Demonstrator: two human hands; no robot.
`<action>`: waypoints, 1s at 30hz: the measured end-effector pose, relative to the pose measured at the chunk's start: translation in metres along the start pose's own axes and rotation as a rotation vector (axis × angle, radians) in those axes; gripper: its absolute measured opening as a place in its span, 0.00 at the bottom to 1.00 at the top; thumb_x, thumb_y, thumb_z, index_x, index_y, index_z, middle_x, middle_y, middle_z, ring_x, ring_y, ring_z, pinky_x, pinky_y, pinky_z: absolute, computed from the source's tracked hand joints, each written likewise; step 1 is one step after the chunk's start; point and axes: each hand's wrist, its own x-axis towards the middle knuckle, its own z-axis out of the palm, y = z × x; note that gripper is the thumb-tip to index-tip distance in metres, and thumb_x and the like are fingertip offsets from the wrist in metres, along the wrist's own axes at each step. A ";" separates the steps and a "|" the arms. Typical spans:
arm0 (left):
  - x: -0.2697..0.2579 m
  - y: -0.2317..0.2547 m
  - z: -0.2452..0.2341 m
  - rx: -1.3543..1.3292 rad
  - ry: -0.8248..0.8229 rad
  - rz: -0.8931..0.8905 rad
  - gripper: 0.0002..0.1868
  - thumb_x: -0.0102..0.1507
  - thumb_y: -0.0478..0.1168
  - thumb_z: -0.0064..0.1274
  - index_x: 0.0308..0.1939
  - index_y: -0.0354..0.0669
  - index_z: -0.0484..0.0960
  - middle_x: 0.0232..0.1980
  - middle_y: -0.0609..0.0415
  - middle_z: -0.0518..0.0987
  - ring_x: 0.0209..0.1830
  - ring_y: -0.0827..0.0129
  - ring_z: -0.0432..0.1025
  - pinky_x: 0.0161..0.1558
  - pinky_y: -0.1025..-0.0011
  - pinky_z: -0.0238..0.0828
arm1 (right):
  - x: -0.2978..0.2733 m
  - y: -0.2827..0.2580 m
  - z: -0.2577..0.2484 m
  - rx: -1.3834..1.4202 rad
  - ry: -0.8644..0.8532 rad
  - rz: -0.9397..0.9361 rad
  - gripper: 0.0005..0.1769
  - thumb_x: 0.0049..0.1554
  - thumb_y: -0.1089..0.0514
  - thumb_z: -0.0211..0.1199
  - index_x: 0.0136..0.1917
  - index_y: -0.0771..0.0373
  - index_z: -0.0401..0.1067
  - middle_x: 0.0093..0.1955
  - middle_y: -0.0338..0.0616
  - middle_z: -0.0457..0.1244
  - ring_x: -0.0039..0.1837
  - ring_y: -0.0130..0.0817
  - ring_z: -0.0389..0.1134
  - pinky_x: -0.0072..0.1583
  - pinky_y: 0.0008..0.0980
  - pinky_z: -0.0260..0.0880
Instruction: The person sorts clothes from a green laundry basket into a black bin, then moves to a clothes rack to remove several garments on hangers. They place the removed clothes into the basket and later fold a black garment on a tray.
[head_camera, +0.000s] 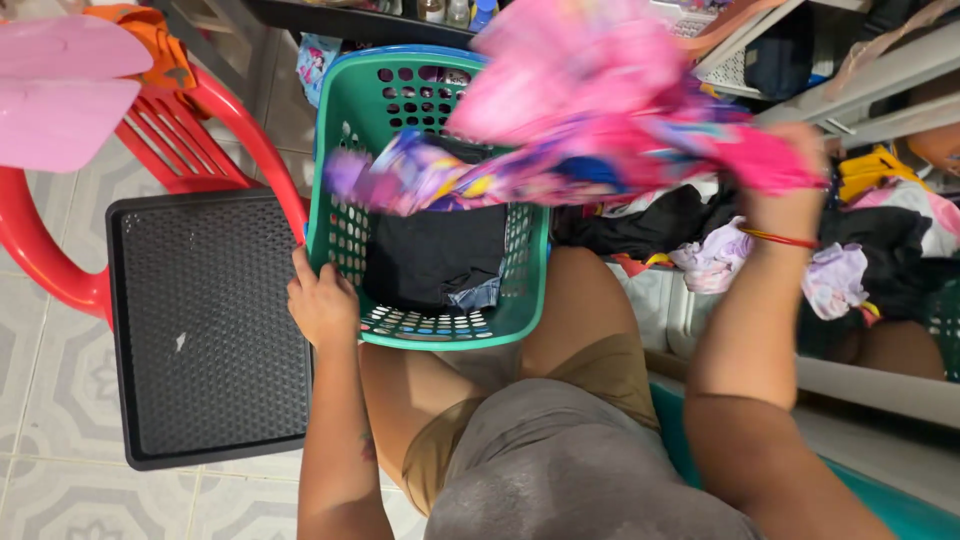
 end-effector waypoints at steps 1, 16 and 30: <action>0.000 -0.001 0.002 0.001 0.000 0.000 0.12 0.60 0.41 0.57 0.45 0.45 0.86 0.76 0.52 0.65 0.52 0.49 0.71 0.48 0.53 0.70 | -0.002 0.025 -0.018 0.403 0.058 0.150 0.13 0.67 0.66 0.71 0.55 0.66 0.66 0.50 0.50 0.67 0.47 0.38 0.71 0.51 0.40 0.75; -0.001 0.001 0.002 0.082 -0.056 -0.026 0.09 0.62 0.40 0.55 0.43 0.42 0.84 0.75 0.49 0.65 0.48 0.48 0.71 0.43 0.53 0.72 | -0.051 0.017 0.169 0.133 -0.567 -0.262 0.31 0.57 0.58 0.70 0.72 0.58 0.68 0.71 0.53 0.62 0.75 0.47 0.61 0.72 0.46 0.63; 0.002 0.003 -0.004 0.042 -0.107 -0.063 0.11 0.63 0.41 0.54 0.46 0.44 0.86 0.76 0.50 0.65 0.48 0.48 0.71 0.44 0.53 0.72 | -0.089 0.077 0.243 -0.166 -0.155 0.142 0.13 0.69 0.52 0.60 0.60 0.62 0.71 0.50 0.59 0.69 0.53 0.55 0.71 0.52 0.47 0.71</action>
